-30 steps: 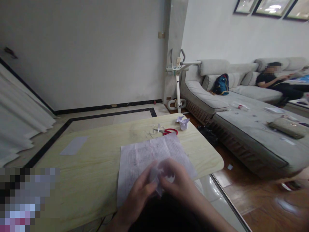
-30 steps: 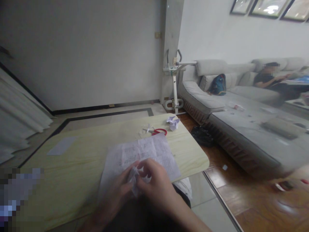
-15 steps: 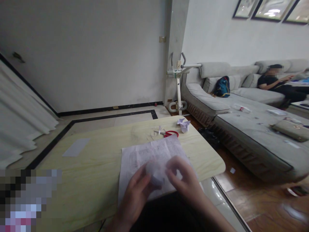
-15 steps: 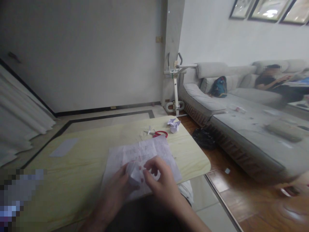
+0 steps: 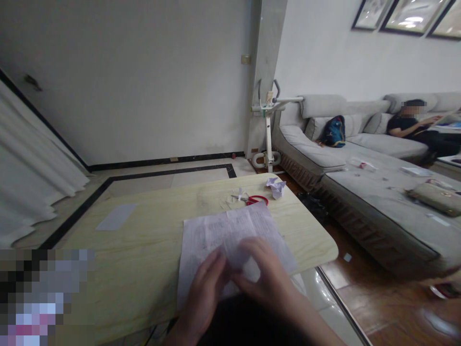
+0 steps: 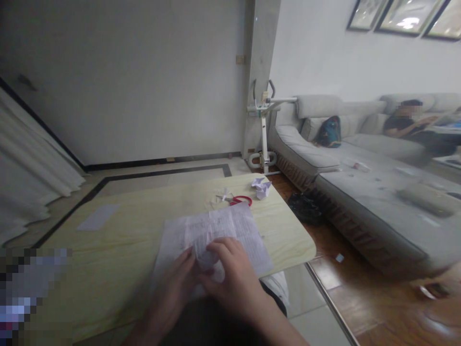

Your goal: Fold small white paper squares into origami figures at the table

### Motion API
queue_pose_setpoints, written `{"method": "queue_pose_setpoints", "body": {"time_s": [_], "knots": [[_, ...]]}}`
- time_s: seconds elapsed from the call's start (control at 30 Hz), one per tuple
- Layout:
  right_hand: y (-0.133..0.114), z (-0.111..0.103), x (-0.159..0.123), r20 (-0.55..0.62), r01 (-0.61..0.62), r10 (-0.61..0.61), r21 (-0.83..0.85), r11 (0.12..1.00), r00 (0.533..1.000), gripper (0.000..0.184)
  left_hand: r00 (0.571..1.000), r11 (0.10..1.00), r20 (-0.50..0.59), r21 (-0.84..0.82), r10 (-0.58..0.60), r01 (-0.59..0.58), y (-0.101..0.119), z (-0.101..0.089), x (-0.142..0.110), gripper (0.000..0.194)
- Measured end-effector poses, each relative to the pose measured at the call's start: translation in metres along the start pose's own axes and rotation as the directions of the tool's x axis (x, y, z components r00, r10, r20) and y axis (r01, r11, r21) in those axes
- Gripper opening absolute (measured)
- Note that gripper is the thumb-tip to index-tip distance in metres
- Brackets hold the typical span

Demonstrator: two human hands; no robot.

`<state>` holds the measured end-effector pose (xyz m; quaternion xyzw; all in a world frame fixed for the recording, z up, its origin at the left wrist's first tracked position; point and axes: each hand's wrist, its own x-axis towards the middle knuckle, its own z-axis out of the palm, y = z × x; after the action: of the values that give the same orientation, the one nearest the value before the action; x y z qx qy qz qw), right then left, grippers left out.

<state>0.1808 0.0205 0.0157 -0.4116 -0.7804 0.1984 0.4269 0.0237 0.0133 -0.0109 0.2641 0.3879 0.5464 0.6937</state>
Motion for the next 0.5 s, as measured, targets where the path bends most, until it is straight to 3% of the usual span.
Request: {"method": "queue_pose_setpoints", "body": {"time_s": [0.13,0.33,0.43,0.5], "knots": [[0.007,0.007,-0.003,-0.041,-0.009,0.007,-0.033,0.999,0.999,0.043,1.000,0.988,-0.011,0.150,0.027,-0.026,0.011,0.008,-0.004,0.028],[0.010,0.011,-0.005,-0.067,-0.006,0.004,-0.042,0.999,0.998,0.037,0.993,0.957,0.107,0.278,0.051,-0.079,0.016,0.009,-0.004,0.027],[0.008,0.005,-0.004,-0.071,-0.007,0.005,-0.033,0.999,0.997,0.038,0.995,0.940,0.083,0.331,0.057,-0.081,0.012,0.004,-0.001,0.030],[0.011,-0.001,0.000,-0.082,-0.027,0.024,-0.034,0.999,0.996,0.039,0.998,0.957,0.046,0.284,0.046,-0.058,0.008,0.000,0.000,0.034]]}}
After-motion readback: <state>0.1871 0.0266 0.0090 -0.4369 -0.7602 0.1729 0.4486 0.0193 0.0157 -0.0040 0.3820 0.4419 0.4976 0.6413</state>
